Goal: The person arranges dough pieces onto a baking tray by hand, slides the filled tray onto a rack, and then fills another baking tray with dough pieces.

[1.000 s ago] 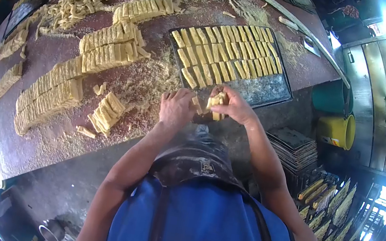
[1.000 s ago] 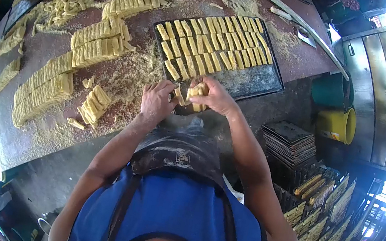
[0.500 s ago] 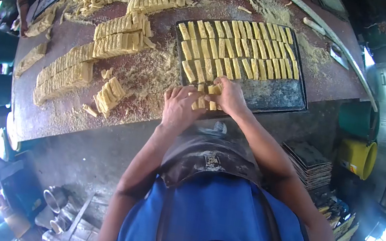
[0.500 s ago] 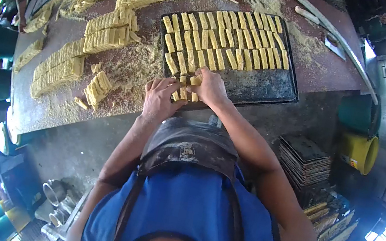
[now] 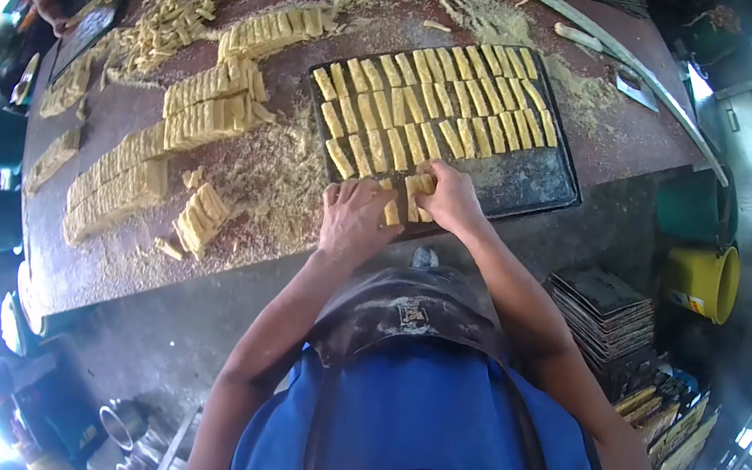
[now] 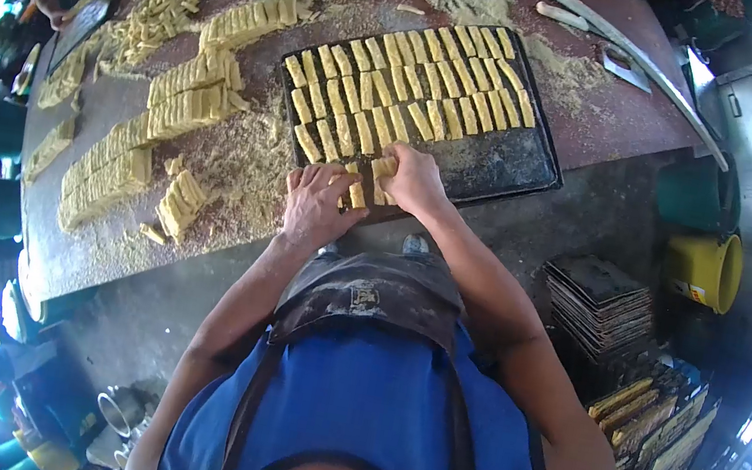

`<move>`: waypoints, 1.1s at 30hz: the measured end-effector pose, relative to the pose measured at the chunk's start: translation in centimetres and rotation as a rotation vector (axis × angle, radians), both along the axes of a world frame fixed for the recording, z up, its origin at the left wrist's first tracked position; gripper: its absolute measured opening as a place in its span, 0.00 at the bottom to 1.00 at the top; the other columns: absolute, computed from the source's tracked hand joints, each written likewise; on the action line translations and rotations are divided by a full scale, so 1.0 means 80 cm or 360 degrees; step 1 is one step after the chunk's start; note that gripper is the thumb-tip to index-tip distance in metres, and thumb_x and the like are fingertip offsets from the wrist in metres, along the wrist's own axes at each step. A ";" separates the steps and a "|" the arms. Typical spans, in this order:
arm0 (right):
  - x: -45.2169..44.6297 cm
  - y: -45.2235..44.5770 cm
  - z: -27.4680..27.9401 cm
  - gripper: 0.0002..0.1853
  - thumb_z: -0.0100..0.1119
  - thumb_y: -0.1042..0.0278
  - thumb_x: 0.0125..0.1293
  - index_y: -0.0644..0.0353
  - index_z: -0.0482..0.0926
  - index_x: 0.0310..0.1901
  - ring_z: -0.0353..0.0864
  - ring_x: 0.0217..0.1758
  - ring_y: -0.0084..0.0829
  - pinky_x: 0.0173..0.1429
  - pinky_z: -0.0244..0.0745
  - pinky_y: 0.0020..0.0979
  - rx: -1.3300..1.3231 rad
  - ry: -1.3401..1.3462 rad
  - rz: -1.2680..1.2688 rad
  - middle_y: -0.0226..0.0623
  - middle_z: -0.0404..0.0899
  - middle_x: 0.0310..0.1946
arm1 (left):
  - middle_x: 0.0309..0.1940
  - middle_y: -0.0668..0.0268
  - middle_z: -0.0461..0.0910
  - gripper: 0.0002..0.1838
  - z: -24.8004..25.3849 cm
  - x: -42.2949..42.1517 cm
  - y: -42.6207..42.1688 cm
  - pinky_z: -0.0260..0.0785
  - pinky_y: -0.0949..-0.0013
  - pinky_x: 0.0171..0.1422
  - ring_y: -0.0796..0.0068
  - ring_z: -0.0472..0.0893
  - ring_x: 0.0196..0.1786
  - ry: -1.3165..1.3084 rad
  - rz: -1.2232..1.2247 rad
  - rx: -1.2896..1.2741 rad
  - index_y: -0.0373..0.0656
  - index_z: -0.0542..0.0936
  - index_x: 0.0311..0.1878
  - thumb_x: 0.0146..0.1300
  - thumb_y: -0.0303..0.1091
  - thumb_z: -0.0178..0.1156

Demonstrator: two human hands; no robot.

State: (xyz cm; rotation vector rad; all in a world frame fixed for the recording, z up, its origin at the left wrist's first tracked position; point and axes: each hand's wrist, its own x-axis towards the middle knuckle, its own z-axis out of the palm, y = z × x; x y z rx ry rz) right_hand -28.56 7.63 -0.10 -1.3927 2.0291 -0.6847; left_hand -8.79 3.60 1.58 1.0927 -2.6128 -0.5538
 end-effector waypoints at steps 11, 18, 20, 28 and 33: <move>-0.020 0.014 0.000 0.25 0.75 0.60 0.51 0.60 0.80 0.49 0.84 0.48 0.53 0.54 0.79 0.45 0.0069 0.0334 -0.0190 0.53 0.85 0.40 | 0.52 0.65 0.79 0.28 -0.017 -0.025 -0.018 0.58 0.52 0.69 0.63 0.74 0.61 0.0034 -0.0299 -0.0030 0.51 0.82 0.53 0.49 0.49 0.75; -0.036 0.015 -0.006 0.25 0.74 0.58 0.52 0.62 0.81 0.50 0.84 0.48 0.52 0.52 0.78 0.46 0.0023 0.0630 -0.0146 0.53 0.84 0.40 | 0.53 0.64 0.78 0.28 -0.011 -0.065 -0.002 0.58 0.51 0.69 0.63 0.73 0.62 0.0129 -0.0275 -0.0026 0.49 0.82 0.52 0.49 0.50 0.75; -0.036 0.015 -0.007 0.23 0.73 0.59 0.52 0.61 0.81 0.48 0.84 0.47 0.53 0.52 0.79 0.46 0.0064 0.0640 -0.0076 0.53 0.84 0.39 | 0.53 0.64 0.77 0.28 -0.016 -0.075 0.002 0.57 0.50 0.70 0.63 0.73 0.63 -0.0051 -0.0236 -0.0035 0.48 0.82 0.52 0.48 0.50 0.75; -0.084 0.019 -0.009 0.17 0.73 0.60 0.55 0.61 0.83 0.41 0.87 0.39 0.46 0.45 0.82 0.43 -0.0167 -0.0262 -0.0203 0.46 0.86 0.33 | 0.53 0.66 0.78 0.28 -0.005 -0.088 0.028 0.55 0.49 0.71 0.62 0.73 0.63 0.0068 0.0026 -0.0026 0.52 0.83 0.53 0.48 0.49 0.76; -0.105 0.033 -0.005 0.12 0.72 0.63 0.56 0.61 0.83 0.36 0.87 0.38 0.48 0.44 0.81 0.44 -0.0248 0.0068 0.0198 0.47 0.85 0.31 | 0.55 0.65 0.77 0.27 -0.016 -0.118 0.042 0.52 0.48 0.74 0.63 0.71 0.64 -0.0030 0.0101 -0.0019 0.49 0.83 0.53 0.49 0.46 0.74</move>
